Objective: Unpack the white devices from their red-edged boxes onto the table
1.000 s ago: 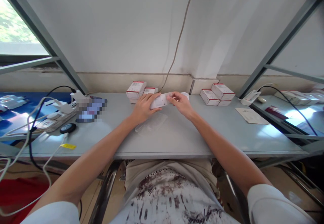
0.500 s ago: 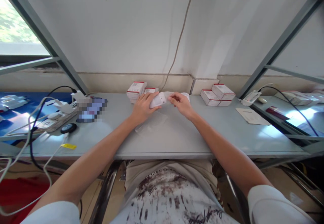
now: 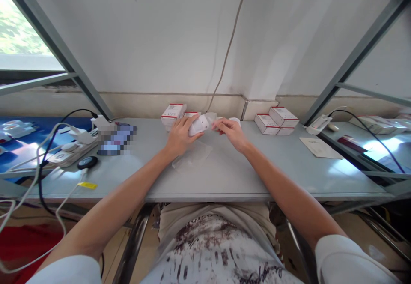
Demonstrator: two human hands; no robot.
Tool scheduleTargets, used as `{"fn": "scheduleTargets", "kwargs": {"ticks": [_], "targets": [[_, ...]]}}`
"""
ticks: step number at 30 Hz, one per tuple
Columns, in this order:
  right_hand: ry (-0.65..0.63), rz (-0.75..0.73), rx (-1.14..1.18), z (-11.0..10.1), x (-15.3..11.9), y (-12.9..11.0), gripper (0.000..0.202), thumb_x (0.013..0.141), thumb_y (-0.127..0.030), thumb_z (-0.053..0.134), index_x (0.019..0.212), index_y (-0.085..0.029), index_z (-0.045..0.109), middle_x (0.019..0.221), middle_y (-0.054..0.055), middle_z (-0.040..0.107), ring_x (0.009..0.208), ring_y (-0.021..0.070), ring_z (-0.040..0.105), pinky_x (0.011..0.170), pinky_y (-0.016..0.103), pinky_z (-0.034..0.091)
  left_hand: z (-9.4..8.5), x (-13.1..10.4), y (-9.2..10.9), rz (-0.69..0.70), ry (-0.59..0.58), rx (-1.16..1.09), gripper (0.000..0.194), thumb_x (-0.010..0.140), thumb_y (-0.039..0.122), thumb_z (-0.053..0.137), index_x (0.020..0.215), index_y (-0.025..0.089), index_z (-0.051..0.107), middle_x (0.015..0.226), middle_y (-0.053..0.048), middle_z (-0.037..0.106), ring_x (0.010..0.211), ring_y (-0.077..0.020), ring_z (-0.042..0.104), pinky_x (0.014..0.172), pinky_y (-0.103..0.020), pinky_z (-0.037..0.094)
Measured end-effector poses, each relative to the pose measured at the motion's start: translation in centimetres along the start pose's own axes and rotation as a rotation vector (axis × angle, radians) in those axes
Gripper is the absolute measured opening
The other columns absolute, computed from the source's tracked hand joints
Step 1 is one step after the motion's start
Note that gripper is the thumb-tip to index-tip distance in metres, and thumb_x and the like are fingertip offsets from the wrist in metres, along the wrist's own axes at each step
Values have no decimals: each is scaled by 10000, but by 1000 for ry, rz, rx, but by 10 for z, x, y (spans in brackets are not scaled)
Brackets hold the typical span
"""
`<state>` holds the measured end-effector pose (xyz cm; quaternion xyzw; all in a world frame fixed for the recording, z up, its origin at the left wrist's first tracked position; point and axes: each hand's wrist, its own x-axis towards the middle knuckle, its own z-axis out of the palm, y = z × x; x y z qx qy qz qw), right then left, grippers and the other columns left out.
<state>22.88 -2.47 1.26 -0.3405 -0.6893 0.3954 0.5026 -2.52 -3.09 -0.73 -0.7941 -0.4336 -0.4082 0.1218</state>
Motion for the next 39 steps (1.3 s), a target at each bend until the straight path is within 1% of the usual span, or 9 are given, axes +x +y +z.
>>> {"fn": "scheduleTargets", "kwargs": {"ticks": [4, 7, 11, 15, 23, 27, 33, 37, 39], "targets": [[53, 110, 97, 0, 3, 6, 361, 903, -537, 690, 1082, -270, 853, 1231, 68, 779, 819, 169, 654, 740, 330, 565, -1, 0, 2, 50, -16, -49, 649, 1039, 631, 684, 1561, 259, 588, 1386, -147, 709, 1285, -333, 678, 1143, -488, 515], [87, 109, 116, 0, 5, 12, 434, 885, -474, 685, 1246, -289, 839, 1284, 54, 776, 792, 154, 662, 730, 329, 567, -1, 0, 4, 91, -26, -67, 664, 1032, 634, 694, 1576, 271, 575, 1449, -148, 693, 1338, -338, 660, 1183, -504, 496], [123, 104, 73, -1, 6, 16, 557, 903, -518, 669, 1386, -271, 794, 1060, 47, 793, 704, 140, 607, 673, 322, 539, 0, 0, 4, 106, -25, -69, 672, 1028, 645, 694, 1570, 266, 582, 1457, -157, 693, 1341, -346, 663, 1188, -520, 494], [153, 90, 22, -3, 7, 16, 510, 871, -510, 686, 1270, -226, 828, 826, 20, 728, 632, 132, 539, 617, 309, 491, 0, 0, 3, 99, -23, -67, 673, 1029, 630, 702, 1584, 270, 572, 1445, -156, 698, 1329, -344, 669, 1174, -522, 502], [112, -9, -19, -1, 6, 10, 227, 797, -419, 745, 933, -240, 715, 823, -2, 701, 608, 110, 482, 576, 282, 407, -5, 0, 7, 112, -12, -77, 664, 1033, 632, 695, 1584, 283, 572, 1452, -153, 700, 1339, -345, 669, 1184, -523, 498], [93, -44, -23, -2, 4, 9, 250, 826, -447, 762, 958, -243, 822, 926, 31, 766, 649, 129, 520, 626, 311, 461, -7, 1, 7, 100, 34, -75, 651, 1031, 640, 693, 1562, 280, 587, 1427, -145, 710, 1336, -340, 670, 1194, -513, 491], [75, -32, -27, 0, 4, 13, 469, 853, -504, 784, 1275, -314, 856, 1070, 40, 823, 751, 163, 621, 667, 322, 512, -5, 2, 5, 43, 57, -58, 650, 1020, 654, 698, 1547, 286, 600, 1369, -143, 720, 1293, -348, 680, 1168, -516, 501], [50, -68, -17, 2, 3, 12, 370, 887, -505, 755, 1196, -345, 883, 1467, 62, 736, 792, 149, 654, 699, 339, 545, -5, 2, 6, 50, 78, -62, 650, 1024, 654, 694, 1543, 276, 596, 1362, -144, 719, 1270, -341, 682, 1141, -495, 512], [35, -76, -8, 1, 2, 11, 328, 892, -500, 754, 1135, -333, 897, 1500, 64, 716, 824, 156, 661, 714, 343, 552, -6, 2, 6, 44, 72, -58, 650, 1029, 652, 687, 1547, 270, 592, 1354, -149, 720, 1266, -343, 683, 1130, -491, 515]]}}
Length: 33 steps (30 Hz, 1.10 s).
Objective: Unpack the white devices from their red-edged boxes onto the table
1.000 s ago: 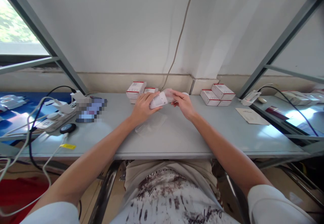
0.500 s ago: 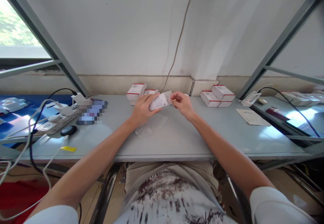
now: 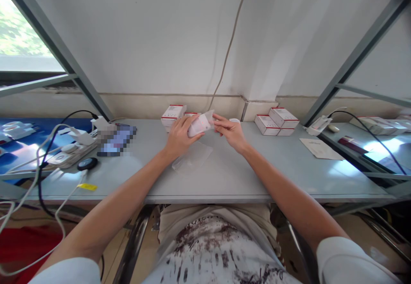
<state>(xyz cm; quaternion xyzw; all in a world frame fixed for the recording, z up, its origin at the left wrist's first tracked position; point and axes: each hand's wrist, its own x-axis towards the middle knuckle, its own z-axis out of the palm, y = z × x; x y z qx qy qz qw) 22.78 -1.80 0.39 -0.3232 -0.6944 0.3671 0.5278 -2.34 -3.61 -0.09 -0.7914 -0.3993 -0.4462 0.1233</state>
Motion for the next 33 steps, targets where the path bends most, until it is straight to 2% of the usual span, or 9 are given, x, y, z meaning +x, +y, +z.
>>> {"fn": "scheduleTargets", "kwargs": {"ticks": [3, 5, 9, 13, 16, 20, 23, 27, 33], "targets": [[4, 16, -2, -1, 1, 1, 368, 888, -515, 744, 1148, -301, 893, 1181, 65, 803, 801, 166, 634, 702, 338, 545, 0, 0, 0, -14, -18, 12, 664, 1028, 659, 684, 1554, 264, 591, 1337, -158, 723, 1267, -350, 684, 1132, -498, 515], [21, 22, -10, -1, 2, 5, 414, 896, -535, 715, 1176, -278, 883, 973, 47, 771, 758, 162, 603, 688, 335, 535, 0, 0, 0, -4, -24, 14, 665, 1027, 660, 683, 1555, 267, 591, 1357, -156, 721, 1285, -350, 681, 1147, -502, 511], [57, 39, -56, -2, 3, 9, 437, 901, -570, 697, 1145, -253, 872, 794, 21, 688, 673, 155, 542, 650, 332, 502, 0, 0, 2, 47, -54, -13, 654, 1031, 638, 692, 1573, 291, 580, 1434, -144, 702, 1332, -344, 672, 1189, -517, 498], [60, 36, -109, -1, 2, 6, 449, 910, -593, 685, 1128, -247, 867, 814, 34, 694, 676, 162, 532, 639, 324, 471, -1, 1, 3, 81, -75, -33, 666, 1028, 657, 684, 1575, 292, 578, 1463, -147, 695, 1355, -347, 664, 1212, -535, 488], [53, 15, -137, 1, -1, 0, 470, 905, -552, 690, 1218, -245, 859, 940, 46, 741, 690, 150, 514, 662, 322, 464, -2, 2, 3, 66, -76, -27, 677, 1039, 684, 647, 1575, 278, 572, 1451, -154, 697, 1349, -345, 667, 1203, -534, 496], [86, -14, -167, 2, -3, -6, 527, 879, -474, 735, 1371, -299, 803, 1026, 20, 762, 687, 140, 460, 704, 327, 473, -4, 2, 4, 55, -41, -28, 677, 1045, 679, 640, 1577, 268, 564, 1426, -159, 701, 1324, -341, 679, 1176, -513, 511], [104, -22, -150, 2, -1, -5, 552, 859, -461, 776, 1387, -303, 784, 1067, 24, 780, 710, 150, 483, 729, 337, 484, -4, 1, 4, 29, -33, -15, 670, 1042, 671, 651, 1571, 268, 570, 1421, -160, 700, 1323, -347, 678, 1179, -511, 504], [93, -6, -136, 2, 1, -1, 380, 862, -498, 778, 1150, -253, 808, 1040, 43, 757, 693, 146, 509, 688, 331, 463, -4, 1, 6, 30, -40, -20, 658, 1048, 655, 651, 1574, 268, 566, 1413, -155, 702, 1322, -341, 678, 1186, -506, 504], [-6, -58, -193, 3, -1, -2, 232, 965, -458, 630, 885, -241, 645, 842, 6, 626, 671, 152, 489, 648, 317, 393, -6, 2, 7, 75, -54, -55, 653, 1048, 612, 681, 1586, 266, 549, 1454, -155, 687, 1355, -333, 664, 1209, -512, 498]]}}
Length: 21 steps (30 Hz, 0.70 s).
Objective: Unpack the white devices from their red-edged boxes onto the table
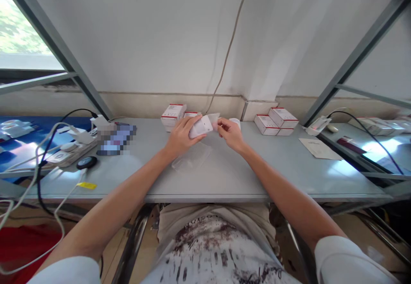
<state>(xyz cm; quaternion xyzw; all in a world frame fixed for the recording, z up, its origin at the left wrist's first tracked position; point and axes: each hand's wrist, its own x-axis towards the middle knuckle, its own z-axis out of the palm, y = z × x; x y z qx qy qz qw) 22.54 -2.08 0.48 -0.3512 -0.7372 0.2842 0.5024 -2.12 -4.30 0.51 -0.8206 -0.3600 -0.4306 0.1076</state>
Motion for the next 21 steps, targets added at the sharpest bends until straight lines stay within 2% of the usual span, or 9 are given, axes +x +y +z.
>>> {"fn": "scheduleTargets", "kwargs": {"ticks": [4, 8, 10, 13, 18, 21], "targets": [[-37, -92, -119, 0, -3, -1, 293, 1028, -393, 525, 778, -253, 465, 765, -7, 526, 704, 166, 463, 664, 321, 358, 1, 0, 0, 7, -6, -11, 660, 1051, 610, 677, 1600, 271, 540, 1455, -155, 685, 1359, -331, 660, 1221, -516, 490], [-39, -60, -82, 0, -4, -3, 327, 1076, -450, 490, 809, -265, 452, 743, -17, 534, 679, 166, 477, 664, 321, 379, 3, 0, 4, -21, -25, -30, 750, 1067, 627, 641, 1693, 272, 432, 1478, -159, 669, 1377, -333, 641, 1214, -508, 488], [13, -51, -74, -1, -3, -4, 357, 1079, -508, 490, 817, -266, 474, 730, -19, 533, 675, 167, 486, 668, 320, 392, 3, 0, 8, -41, -40, -50, 753, 1079, 624, 619, 1711, 275, 405, 1485, -156, 657, 1366, -325, 637, 1199, -494, 495], [138, -55, -66, -2, -1, -5, 411, 1061, -578, 514, 798, -262, 508, 704, -21, 517, 677, 165, 487, 670, 315, 401, 1, 1, 15, -80, -79, -92, 706, 1089, 600, 610, 1687, 264, 447, 1457, -149, 654, 1312, -307, 644, 1174, -471, 505], [347, 25, 63, -2, 3, 0, 448, 1040, -604, 556, 757, -259, 522, 673, -23, 541, 650, 151, 525, 629, 288, 442, -6, 3, 25, -217, -189, -152, 658, 1089, 581, 606, 1655, 270, 481, 1477, -126, 658, 1307, -299, 641, 1166, -467, 508], [425, 77, 125, -2, 6, 6, 459, 1021, -618, 579, 743, -258, 518, 672, -29, 551, 623, 139, 550, 612, 281, 472, -12, 6, 30, -278, -257, -155, 639, 1087, 594, 593, 1626, 263, 506, 1526, -119, 647, 1339, -308, 631, 1168, -478, 509]]}}
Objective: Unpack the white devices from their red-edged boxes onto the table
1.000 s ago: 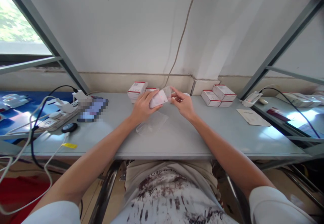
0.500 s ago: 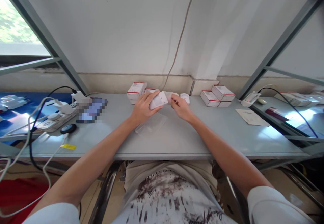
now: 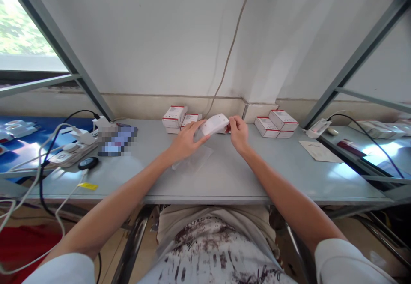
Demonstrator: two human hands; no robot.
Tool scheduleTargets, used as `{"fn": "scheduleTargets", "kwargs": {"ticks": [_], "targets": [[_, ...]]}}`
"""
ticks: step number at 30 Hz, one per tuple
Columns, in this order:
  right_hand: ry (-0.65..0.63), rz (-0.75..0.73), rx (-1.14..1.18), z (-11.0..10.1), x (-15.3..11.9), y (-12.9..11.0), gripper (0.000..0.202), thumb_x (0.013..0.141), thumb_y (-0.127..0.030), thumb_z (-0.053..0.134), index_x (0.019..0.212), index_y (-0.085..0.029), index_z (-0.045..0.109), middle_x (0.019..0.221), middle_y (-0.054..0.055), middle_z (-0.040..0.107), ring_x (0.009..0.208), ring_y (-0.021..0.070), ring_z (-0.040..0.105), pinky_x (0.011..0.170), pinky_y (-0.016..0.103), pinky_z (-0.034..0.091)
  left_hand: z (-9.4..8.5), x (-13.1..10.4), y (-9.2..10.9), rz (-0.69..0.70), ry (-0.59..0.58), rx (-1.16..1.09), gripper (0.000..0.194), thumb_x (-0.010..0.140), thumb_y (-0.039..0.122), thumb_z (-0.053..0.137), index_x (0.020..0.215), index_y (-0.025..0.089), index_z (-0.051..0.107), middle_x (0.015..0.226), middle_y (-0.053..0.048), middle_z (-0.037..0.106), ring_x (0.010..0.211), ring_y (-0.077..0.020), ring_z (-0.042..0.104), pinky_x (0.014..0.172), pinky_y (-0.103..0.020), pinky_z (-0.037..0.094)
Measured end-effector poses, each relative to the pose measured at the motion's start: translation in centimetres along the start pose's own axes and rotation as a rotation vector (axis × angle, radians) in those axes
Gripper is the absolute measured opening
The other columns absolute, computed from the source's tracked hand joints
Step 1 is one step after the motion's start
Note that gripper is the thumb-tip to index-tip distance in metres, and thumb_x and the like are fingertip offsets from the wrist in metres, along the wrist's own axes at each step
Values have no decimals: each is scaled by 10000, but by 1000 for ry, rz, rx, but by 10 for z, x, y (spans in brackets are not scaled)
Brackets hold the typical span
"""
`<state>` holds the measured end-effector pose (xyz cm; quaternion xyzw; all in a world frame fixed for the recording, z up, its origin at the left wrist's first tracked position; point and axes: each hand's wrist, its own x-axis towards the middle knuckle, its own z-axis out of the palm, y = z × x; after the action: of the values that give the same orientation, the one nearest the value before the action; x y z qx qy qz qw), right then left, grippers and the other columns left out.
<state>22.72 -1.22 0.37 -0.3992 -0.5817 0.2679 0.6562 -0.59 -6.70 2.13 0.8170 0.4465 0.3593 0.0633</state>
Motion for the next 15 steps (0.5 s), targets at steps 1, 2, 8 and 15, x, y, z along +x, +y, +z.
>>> {"fn": "scheduleTargets", "kwargs": {"ticks": [1, 2, 8, 15], "targets": [[20, 18, 17, -1, 2, 2, 457, 1017, -618, 585, 743, -259, 517, 672, -30, 553, 616, 137, 558, 610, 281, 483, -2, 1, 2, -8, -16, 12, 626, 1093, 588, 577, 1618, 253, 512, 1533, -119, 645, 1362, -312, 619, 1180, -487, 499], [44, 35, 34, -1, 3, 4, 452, 1015, -612, 590, 743, -259, 515, 670, -31, 555, 610, 137, 565, 608, 283, 493, -5, 2, 3, -8, -28, 29, 610, 1104, 574, 552, 1614, 240, 512, 1535, -122, 644, 1385, -316, 606, 1194, -497, 488], [225, 69, 52, -13, 13, 13, 407, 1039, -539, 577, 750, -260, 513, 672, -25, 574, 635, 152, 597, 626, 296, 523, -23, -12, 12, -50, -71, 207, 526, 1143, 479, 447, 1584, 199, 509, 1417, -147, 679, 1376, -340, 606, 1177, -530, 496], [261, 127, 34, -16, 16, 17, 419, 1046, -524, 577, 730, -262, 493, 661, -24, 573, 629, 154, 592, 595, 291, 497, -26, -59, 47, -285, -173, 451, 534, 1151, 410, 416, 1595, 113, 420, 1412, -225, 645, 1235, -389, 680, 969, -500, 583]]}}
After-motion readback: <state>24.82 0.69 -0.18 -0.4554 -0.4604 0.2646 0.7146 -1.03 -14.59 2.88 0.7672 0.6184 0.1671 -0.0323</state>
